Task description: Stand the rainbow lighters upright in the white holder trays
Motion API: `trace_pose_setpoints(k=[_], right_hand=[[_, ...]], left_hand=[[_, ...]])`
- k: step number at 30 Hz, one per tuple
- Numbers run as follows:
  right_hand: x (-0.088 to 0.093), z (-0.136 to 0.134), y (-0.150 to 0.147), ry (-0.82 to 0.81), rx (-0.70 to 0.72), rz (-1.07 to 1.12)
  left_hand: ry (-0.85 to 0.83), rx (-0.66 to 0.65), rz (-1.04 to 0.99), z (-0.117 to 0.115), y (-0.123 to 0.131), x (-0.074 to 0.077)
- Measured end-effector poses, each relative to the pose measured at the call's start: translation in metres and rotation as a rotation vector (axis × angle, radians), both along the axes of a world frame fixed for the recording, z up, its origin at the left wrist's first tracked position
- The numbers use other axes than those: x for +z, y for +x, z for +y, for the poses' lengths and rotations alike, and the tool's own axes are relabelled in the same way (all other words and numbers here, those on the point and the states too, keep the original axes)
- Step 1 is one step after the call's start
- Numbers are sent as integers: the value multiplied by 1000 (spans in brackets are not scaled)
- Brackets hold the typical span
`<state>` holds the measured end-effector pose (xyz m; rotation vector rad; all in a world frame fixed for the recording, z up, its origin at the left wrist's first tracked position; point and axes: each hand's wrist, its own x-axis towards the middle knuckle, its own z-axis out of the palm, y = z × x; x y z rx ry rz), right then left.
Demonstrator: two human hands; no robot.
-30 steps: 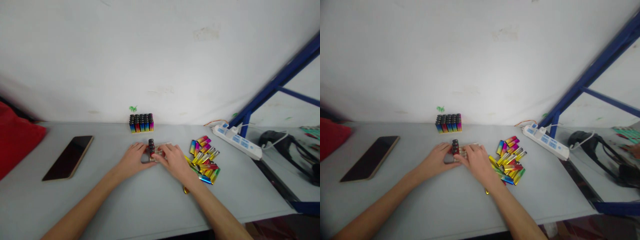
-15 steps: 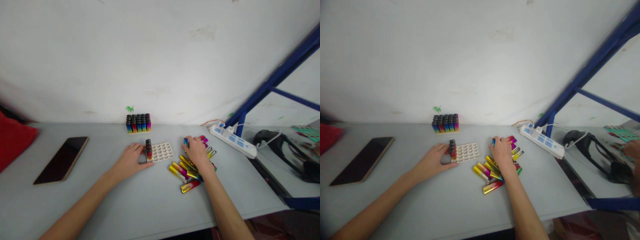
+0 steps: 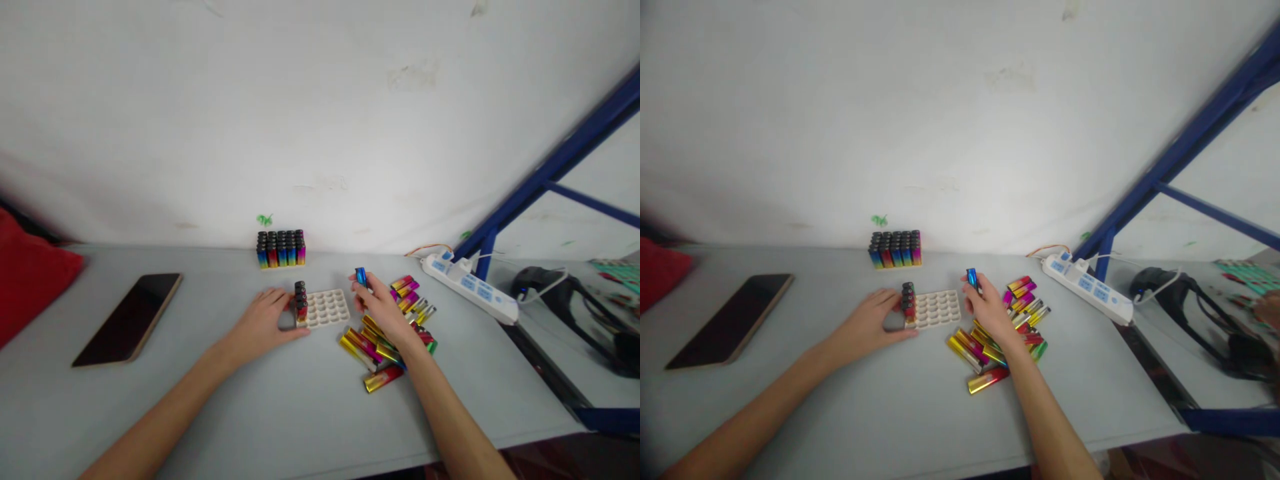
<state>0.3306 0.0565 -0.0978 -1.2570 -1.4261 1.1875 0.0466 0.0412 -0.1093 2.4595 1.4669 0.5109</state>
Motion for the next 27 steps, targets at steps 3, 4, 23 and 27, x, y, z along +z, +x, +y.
trace_pose_setpoints(k=[3, 4, 23, 27], right_hand=[[5, -6, -14, -120, 6, 131], [5, -8, -18, -122, -6, 114], [0, -20, -35, 166, -82, -273], [7, -25, -37, 292, 19, -339]], left_hand=[[-3, -25, -2, 0, -4, 2], [-8, -44, -10, 0, -6, 3], [3, -61, -77, 3, -10, -4], [0, -66, -81, 4, -10, -6]])
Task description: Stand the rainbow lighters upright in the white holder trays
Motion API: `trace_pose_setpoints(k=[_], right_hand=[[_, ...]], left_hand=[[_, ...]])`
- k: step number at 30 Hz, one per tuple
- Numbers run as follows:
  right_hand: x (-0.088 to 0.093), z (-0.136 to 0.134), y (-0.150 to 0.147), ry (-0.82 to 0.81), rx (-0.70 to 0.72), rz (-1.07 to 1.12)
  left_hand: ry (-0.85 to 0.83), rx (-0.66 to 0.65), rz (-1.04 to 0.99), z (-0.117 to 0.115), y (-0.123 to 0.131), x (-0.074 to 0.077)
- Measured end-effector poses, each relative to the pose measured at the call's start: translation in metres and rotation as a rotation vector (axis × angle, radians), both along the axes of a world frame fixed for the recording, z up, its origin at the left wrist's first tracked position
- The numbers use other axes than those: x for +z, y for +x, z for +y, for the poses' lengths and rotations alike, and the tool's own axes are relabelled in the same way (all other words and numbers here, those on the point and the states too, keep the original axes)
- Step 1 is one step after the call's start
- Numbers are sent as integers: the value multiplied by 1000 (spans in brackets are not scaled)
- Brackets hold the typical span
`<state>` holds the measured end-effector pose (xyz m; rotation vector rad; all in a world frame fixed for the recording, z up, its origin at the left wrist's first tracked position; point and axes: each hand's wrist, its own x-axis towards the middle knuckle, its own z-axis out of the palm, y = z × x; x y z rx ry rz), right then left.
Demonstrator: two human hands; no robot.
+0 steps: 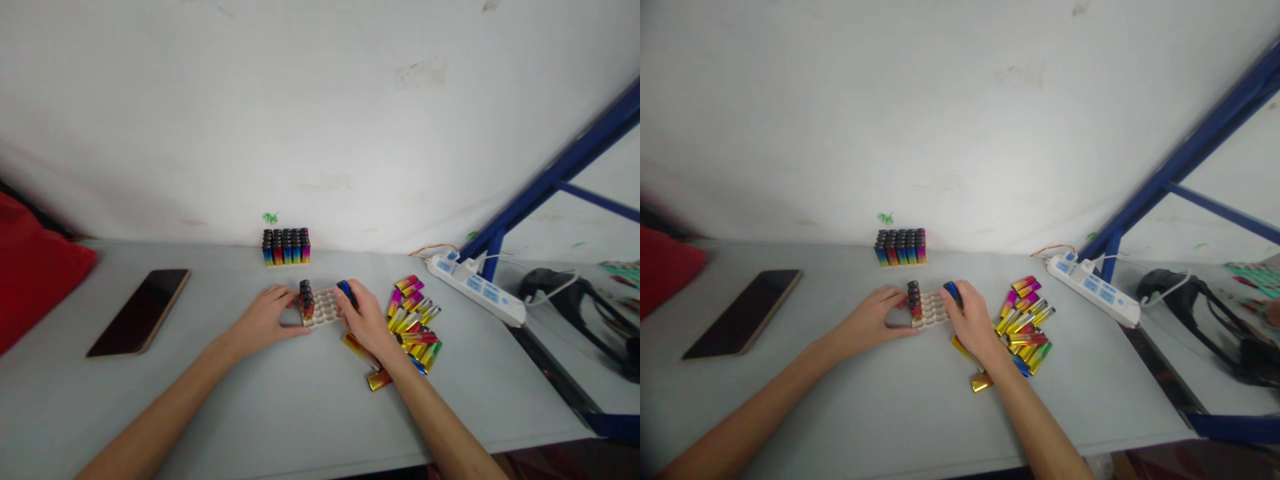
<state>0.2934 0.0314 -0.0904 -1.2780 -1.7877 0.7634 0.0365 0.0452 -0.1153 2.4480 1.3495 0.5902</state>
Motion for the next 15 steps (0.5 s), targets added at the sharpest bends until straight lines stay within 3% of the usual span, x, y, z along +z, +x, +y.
trace_pose_setpoints(k=[4, 12, 15], right_hand=[[5, -6, -6, 146, 75, -103], [3, -10, -9, 81, 147, -123], [1, -9, -8, 91, 247, -134]], left_hand=[[-4, 6, 3, -2, 1, 3], [-12, 8, -8, -4, 2, 6], [-16, 5, -7, -4, 2, 6]])
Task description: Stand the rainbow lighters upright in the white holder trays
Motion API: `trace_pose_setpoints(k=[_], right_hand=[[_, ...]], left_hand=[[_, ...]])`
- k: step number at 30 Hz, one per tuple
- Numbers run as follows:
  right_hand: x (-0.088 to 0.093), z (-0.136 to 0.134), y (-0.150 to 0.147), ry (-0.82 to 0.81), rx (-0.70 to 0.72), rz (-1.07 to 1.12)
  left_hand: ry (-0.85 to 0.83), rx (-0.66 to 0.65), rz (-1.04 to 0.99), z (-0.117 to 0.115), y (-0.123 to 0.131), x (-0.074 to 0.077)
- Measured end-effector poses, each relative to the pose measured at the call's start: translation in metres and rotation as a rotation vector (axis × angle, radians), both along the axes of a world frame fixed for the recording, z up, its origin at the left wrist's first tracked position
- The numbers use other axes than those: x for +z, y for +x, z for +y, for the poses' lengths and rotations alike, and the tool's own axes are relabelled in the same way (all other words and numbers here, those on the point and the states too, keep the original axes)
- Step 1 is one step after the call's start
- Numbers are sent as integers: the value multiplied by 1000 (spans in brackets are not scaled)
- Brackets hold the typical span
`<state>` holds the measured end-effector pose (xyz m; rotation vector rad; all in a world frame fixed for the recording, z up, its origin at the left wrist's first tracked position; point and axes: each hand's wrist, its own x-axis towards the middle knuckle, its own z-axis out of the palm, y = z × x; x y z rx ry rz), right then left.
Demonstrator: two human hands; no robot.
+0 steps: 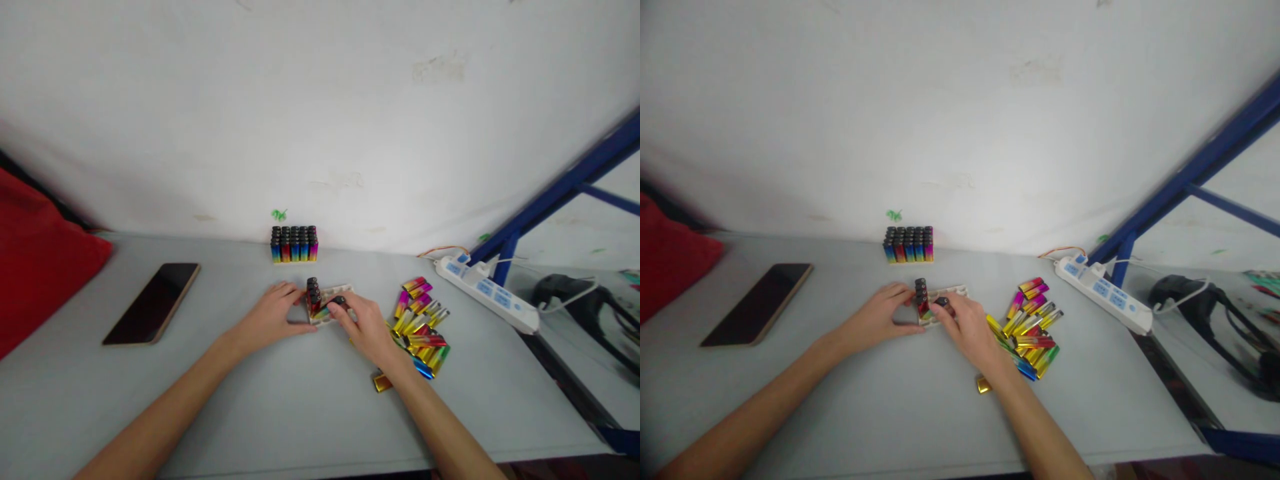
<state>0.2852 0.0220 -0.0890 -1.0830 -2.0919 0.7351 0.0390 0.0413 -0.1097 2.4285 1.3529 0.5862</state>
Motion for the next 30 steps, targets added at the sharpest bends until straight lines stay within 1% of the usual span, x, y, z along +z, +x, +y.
trace_pose_setpoints(k=[2, 4, 7, 10, 12, 14, 18, 20, 23, 24, 25, 26, 28, 30], right_hand=[[-2, -1, -1, -5, 66, -78], [-2, -3, -2, 16, 93, -179], [1, -5, -5, 94, 79, -304], [6, -6, -7, 190, 57, -385], [8, -5, -8, 238, 68, -426], [8, -4, -10, 254, 79, -472], [3, -6, -15, 279, 21, -587], [3, -7, -14, 260, 24, -559], [7, -1, 0, 190, 77, -402], [9, 3, 8, 171, 54, -359], [10, 8, 18, 158, -2, -332], [9, 13, 31, 154, -98, -326], [5, 26, 59, 184, -353, -360], [-6, 37, 88, 252, -613, -442]], left_hand=[[-2, -9, 3, 0, 0, 0], [0, -10, 12, 0, 1, 0], [2, -8, 30, -1, 1, 0], [7, -16, 22, 0, 1, 0], [7, -15, 12, 0, 0, 0], [5, -14, 10, 0, 0, 1], [12, -15, 10, 1, 0, 1], [10, -12, 7, 1, 0, 1], [4, -6, 19, 2, -1, 0], [4, -3, 23, 2, -2, -1], [4, -1, 26, 2, -2, -1], [3, 2, 28, 2, -2, -1], [-2, 8, 30, 2, -2, -1], [-9, 8, 28, 1, -1, 0]])
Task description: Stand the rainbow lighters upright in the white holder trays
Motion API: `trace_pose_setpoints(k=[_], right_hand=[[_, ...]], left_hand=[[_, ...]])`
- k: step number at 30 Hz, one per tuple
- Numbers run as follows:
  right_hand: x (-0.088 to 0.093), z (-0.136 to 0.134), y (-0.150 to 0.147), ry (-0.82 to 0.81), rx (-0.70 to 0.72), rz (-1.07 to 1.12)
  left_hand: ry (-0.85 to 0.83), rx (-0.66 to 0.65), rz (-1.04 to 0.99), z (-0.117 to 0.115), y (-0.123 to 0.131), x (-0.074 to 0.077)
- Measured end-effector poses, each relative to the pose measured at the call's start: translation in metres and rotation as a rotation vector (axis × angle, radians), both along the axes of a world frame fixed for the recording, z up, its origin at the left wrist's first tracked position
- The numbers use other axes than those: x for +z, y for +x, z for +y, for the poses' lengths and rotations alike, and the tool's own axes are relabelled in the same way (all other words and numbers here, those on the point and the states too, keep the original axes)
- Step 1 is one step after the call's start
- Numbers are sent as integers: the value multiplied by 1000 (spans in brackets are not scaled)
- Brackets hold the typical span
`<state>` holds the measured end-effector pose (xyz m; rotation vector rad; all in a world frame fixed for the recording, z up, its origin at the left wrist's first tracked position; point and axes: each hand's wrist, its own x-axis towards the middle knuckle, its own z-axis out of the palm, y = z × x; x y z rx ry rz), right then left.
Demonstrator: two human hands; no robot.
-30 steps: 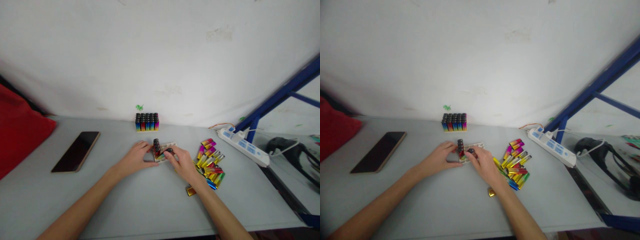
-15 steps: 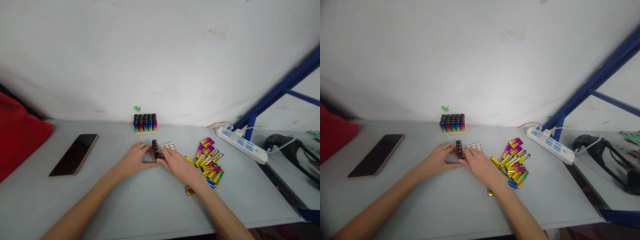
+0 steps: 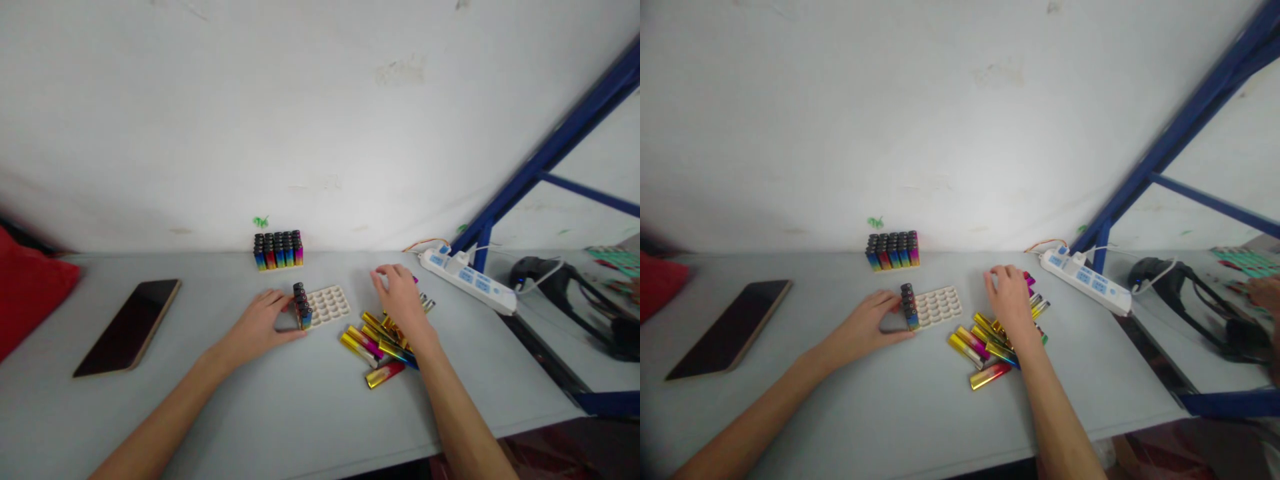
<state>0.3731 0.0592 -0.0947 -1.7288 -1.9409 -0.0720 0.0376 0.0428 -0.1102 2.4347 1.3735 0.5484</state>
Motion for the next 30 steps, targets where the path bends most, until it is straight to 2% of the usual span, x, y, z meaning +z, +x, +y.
trace_pose_setpoints(k=[3, 5, 10, 18, 20, 23, 30], right_hand=[[-20, 9, 32, -1, -214, -107], [-30, 12, 40, -80, -231, -135], [-35, 17, 28, -150, -44, -127], [-14, 12, 10, -155, 220, 30], [-10, 11, 10, -110, 237, 81], [-11, 12, 18, -70, 118, 82], [-23, 19, 36, -170, -170, -14]], left_hand=[[3, -7, -12, -1, 0, 1], [5, -6, -12, -1, 0, 2], [17, -6, -8, -2, 1, 2], [-8, -27, -41, -3, -2, 11], [1, -36, -45, -3, -3, 12], [11, -40, -42, -3, -5, 12], [27, -41, -12, -3, -6, 11]])
